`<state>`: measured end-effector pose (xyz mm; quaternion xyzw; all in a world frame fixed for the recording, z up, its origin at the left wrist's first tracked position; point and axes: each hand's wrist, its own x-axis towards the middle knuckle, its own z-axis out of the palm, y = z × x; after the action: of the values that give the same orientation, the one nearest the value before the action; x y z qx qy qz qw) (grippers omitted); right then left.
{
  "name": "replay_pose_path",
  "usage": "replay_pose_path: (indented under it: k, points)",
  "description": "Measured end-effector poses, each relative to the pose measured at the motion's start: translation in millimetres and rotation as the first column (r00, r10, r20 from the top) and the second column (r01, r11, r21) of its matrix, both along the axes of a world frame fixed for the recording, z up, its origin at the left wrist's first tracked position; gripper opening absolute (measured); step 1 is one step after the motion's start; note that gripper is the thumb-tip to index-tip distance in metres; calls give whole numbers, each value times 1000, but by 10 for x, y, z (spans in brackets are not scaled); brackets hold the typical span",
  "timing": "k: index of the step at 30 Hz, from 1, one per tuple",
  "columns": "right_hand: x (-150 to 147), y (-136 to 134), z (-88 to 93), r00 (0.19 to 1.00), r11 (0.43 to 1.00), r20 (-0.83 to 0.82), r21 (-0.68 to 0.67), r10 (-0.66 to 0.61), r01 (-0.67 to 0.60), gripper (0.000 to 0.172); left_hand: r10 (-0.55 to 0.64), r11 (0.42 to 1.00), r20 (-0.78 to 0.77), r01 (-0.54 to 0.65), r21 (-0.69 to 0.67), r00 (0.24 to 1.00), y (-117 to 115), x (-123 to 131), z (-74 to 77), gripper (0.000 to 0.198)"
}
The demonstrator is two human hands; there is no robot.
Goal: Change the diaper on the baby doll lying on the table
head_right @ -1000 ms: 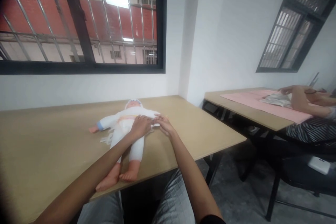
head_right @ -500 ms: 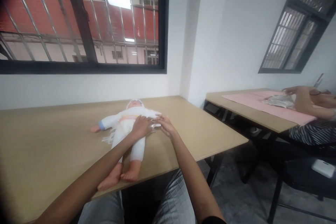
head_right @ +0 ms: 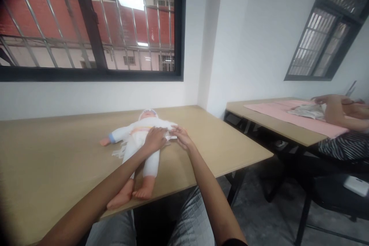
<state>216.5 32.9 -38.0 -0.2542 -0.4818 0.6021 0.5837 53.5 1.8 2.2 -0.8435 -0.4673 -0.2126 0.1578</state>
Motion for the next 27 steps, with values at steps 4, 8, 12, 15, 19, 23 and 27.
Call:
replay_pose_path:
  k: [4,8,12,15,19,23,27]
  points:
    - [1,1,-1,1000,1000,-8,-2,1,-1,45,-18,1000,62,18,10,998,-19,-9,39,26]
    - [6,22,-23,1000,1000,-12,-3,-8,8,45,-69,997,39,70,-31,997,-6,-8,41,17]
    - [8,22,-29,1000,1000,6,20,-11,11,46,-89,994,29,91,-58,996,32,6,4,20]
    - [5,1,-7,1000,1000,-8,8,1,-1,45,-77,995,16,78,-58,997,39,14,-11,24]
    - [-2,-37,37,998,999,-32,13,50,-50,43,-102,994,51,103,-18,993,10,2,3,33]
    - [0,-58,55,995,998,-75,3,62,-62,45,-172,984,114,175,-16,978,-1,-15,15,30]
    - [-2,-58,50,992,993,-49,-19,119,-120,49,-176,983,135,182,-36,975,7,-18,20,19]
